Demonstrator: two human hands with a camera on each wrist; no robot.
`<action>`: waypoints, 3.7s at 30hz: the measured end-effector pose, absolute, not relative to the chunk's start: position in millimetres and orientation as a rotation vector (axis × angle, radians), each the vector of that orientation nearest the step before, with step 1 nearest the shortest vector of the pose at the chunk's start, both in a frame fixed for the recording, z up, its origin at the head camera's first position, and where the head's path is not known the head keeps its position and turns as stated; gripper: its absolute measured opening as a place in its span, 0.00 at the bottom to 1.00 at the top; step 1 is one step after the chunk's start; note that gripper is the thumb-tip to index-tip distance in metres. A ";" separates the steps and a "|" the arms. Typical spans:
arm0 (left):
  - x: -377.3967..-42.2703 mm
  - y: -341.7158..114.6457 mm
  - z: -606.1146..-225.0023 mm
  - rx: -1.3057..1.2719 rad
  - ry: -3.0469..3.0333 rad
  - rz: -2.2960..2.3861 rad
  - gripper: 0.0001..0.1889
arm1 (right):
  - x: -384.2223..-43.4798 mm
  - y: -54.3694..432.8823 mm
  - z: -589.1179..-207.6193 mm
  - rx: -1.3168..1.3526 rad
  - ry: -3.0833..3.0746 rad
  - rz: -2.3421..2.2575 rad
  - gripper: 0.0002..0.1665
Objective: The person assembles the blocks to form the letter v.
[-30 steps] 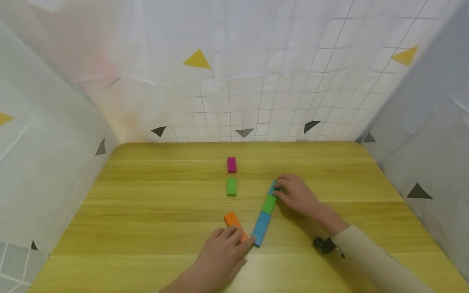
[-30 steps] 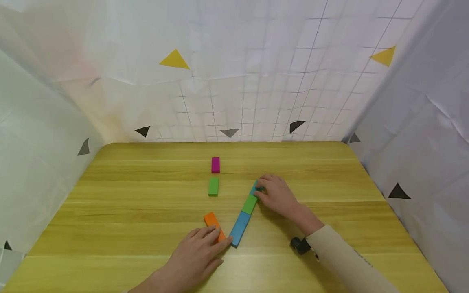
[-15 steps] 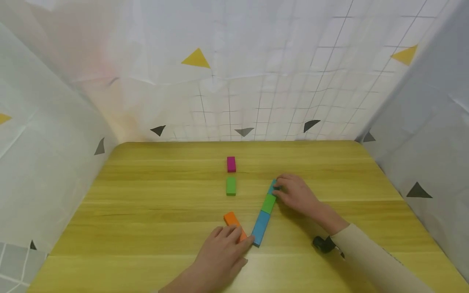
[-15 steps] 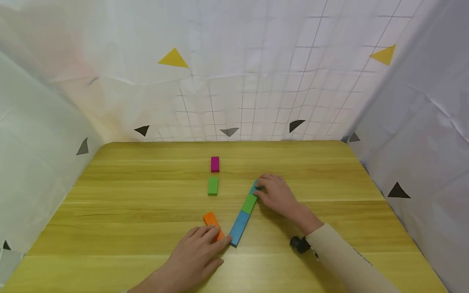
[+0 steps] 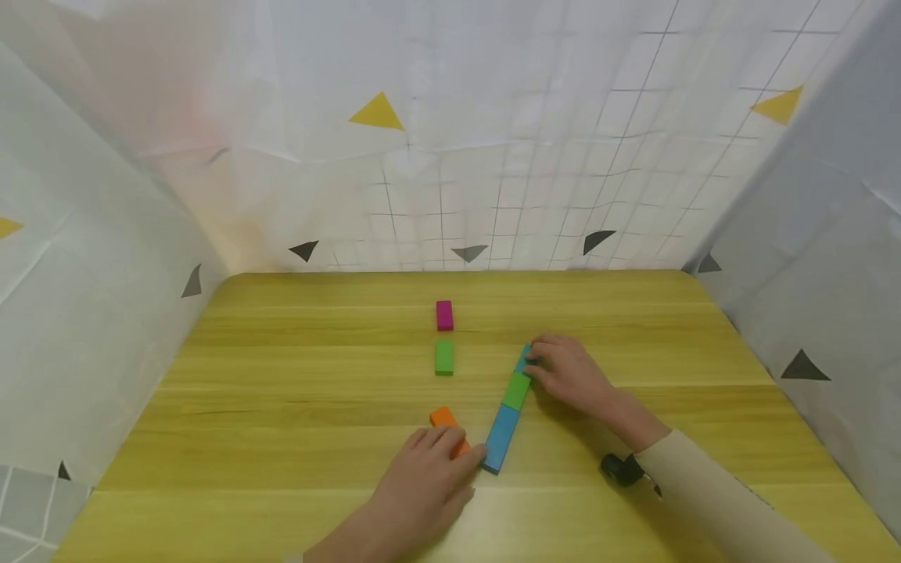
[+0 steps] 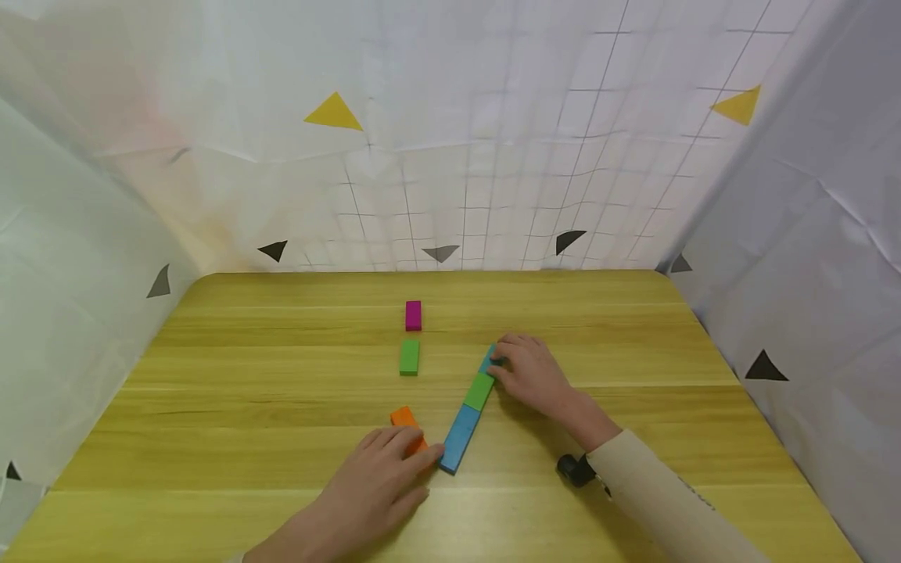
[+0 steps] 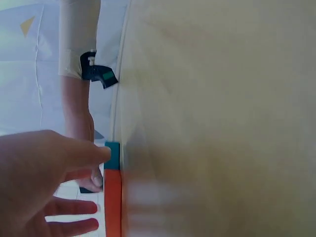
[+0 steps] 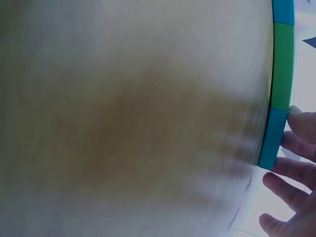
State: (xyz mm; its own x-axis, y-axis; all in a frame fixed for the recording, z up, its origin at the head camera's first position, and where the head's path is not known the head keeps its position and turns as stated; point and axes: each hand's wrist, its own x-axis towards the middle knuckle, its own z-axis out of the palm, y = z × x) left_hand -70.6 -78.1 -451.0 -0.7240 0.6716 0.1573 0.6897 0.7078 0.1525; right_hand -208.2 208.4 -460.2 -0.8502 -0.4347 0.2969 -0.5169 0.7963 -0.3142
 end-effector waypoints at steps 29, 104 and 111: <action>-129.7 -111.0 -436.5 -0.717 -2.868 -0.622 0.19 | -208.0 207.6 -458.9 0.761 -2.761 0.605 0.11; -256.4 -108.7 -449.9 -1.142 -3.025 -0.595 0.16 | -202.2 208.2 -457.5 0.721 -2.796 0.646 0.12; -250.7 -107.6 -449.4 -1.136 -3.005 -0.600 0.16 | -202.8 208.1 -459.1 0.729 -2.799 0.637 0.12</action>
